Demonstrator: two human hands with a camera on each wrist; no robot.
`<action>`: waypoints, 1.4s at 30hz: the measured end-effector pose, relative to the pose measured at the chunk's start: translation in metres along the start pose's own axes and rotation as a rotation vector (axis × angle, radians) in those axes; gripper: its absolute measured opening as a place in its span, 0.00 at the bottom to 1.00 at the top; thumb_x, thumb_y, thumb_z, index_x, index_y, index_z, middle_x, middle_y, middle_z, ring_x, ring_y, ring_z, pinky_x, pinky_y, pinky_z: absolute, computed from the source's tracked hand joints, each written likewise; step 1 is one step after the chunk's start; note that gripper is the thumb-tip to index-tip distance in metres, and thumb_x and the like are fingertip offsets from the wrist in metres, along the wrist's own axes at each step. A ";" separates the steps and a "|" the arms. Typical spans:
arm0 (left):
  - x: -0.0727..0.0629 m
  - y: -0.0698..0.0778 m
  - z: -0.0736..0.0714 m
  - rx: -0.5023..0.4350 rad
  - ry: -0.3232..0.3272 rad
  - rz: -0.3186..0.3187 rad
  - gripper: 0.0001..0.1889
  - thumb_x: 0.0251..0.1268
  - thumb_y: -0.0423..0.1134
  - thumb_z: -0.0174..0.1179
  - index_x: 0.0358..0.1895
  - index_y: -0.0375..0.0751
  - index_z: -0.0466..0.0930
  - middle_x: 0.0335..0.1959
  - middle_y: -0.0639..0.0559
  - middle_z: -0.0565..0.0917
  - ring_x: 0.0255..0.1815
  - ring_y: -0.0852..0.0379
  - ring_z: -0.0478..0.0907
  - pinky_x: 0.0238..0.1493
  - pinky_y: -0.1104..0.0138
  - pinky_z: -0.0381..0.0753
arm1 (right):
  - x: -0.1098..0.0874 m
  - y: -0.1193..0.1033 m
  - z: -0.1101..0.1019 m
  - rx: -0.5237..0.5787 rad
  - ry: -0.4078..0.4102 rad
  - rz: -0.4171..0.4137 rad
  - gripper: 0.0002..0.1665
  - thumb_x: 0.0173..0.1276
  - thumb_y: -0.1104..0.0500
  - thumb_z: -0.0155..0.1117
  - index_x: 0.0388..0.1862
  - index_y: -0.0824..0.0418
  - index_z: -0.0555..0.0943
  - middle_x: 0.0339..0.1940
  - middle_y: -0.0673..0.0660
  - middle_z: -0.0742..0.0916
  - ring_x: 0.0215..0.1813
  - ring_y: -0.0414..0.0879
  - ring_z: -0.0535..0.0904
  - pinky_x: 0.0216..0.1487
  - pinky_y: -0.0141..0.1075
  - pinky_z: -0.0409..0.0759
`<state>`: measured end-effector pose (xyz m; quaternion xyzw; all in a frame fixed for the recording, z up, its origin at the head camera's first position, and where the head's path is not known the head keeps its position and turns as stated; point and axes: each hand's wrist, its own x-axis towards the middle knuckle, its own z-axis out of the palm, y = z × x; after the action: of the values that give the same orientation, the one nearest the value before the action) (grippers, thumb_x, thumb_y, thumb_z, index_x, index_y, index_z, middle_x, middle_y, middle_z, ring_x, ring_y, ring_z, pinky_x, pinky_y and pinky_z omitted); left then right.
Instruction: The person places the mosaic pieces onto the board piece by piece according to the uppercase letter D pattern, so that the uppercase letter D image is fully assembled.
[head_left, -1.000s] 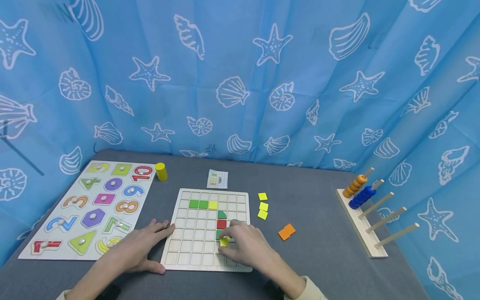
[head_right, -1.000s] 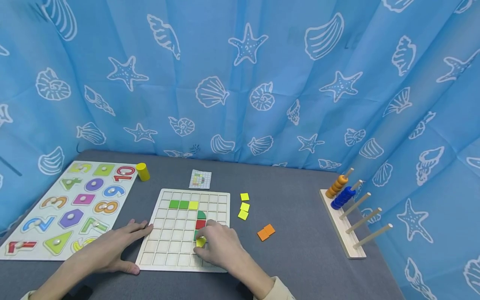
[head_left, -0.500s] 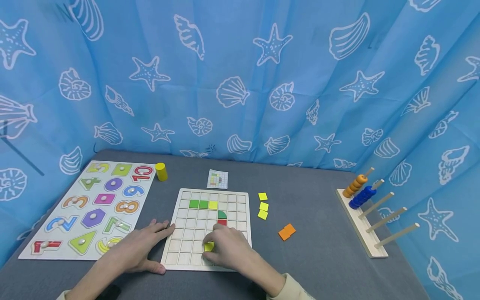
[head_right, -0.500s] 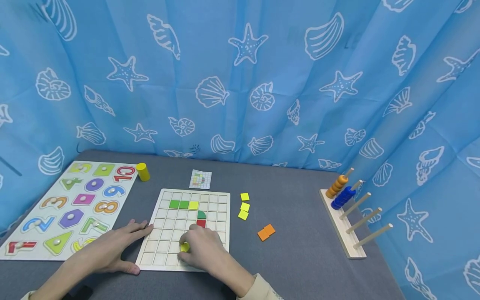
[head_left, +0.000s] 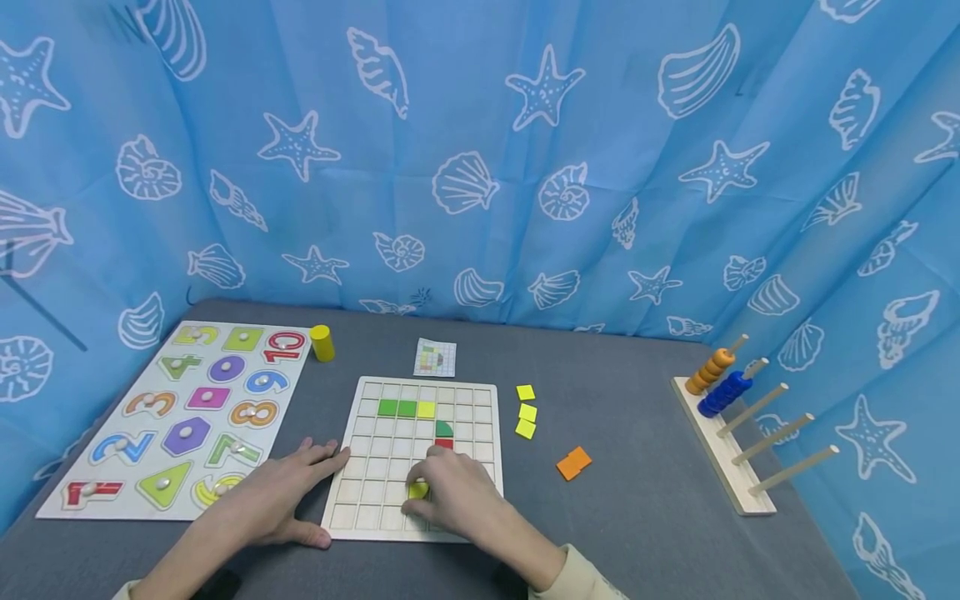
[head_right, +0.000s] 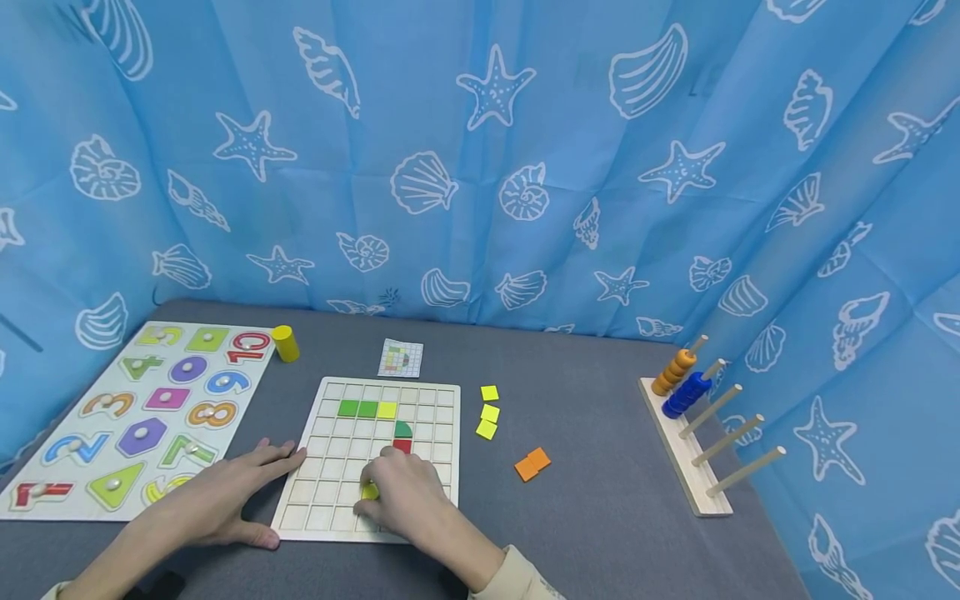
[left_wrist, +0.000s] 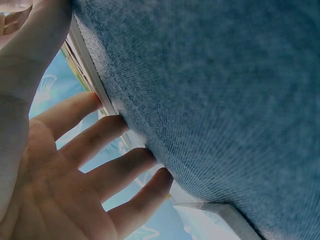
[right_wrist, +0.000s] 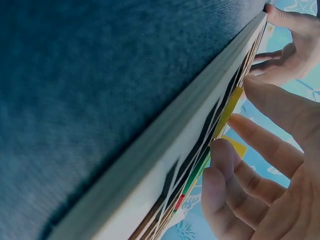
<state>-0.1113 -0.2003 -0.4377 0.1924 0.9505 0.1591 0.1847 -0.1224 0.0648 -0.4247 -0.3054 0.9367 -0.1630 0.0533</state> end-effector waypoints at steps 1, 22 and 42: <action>0.000 0.000 0.000 0.000 0.001 0.001 0.60 0.39 0.71 0.75 0.77 0.45 0.66 0.77 0.36 0.69 0.76 0.22 0.62 0.65 0.27 0.67 | 0.000 0.000 0.000 -0.001 -0.001 0.000 0.11 0.58 0.50 0.81 0.37 0.53 0.92 0.28 0.45 0.85 0.26 0.29 0.68 0.24 0.23 0.66; 0.000 -0.001 0.000 -0.006 -0.001 0.005 0.59 0.40 0.70 0.75 0.77 0.45 0.66 0.77 0.35 0.68 0.76 0.21 0.61 0.65 0.28 0.67 | 0.002 0.001 -0.001 0.017 0.021 0.010 0.11 0.54 0.52 0.82 0.37 0.51 0.92 0.31 0.44 0.88 0.32 0.30 0.76 0.27 0.26 0.73; 0.000 -0.001 0.001 0.005 0.007 0.004 0.59 0.39 0.70 0.75 0.77 0.45 0.66 0.77 0.37 0.69 0.76 0.22 0.62 0.65 0.27 0.67 | -0.011 0.026 -0.022 0.103 0.021 0.048 0.10 0.60 0.55 0.79 0.40 0.55 0.92 0.33 0.50 0.88 0.31 0.35 0.77 0.26 0.24 0.71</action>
<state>-0.1115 -0.2005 -0.4388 0.1941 0.9512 0.1576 0.1808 -0.1326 0.0967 -0.4127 -0.2777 0.9347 -0.2127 0.0628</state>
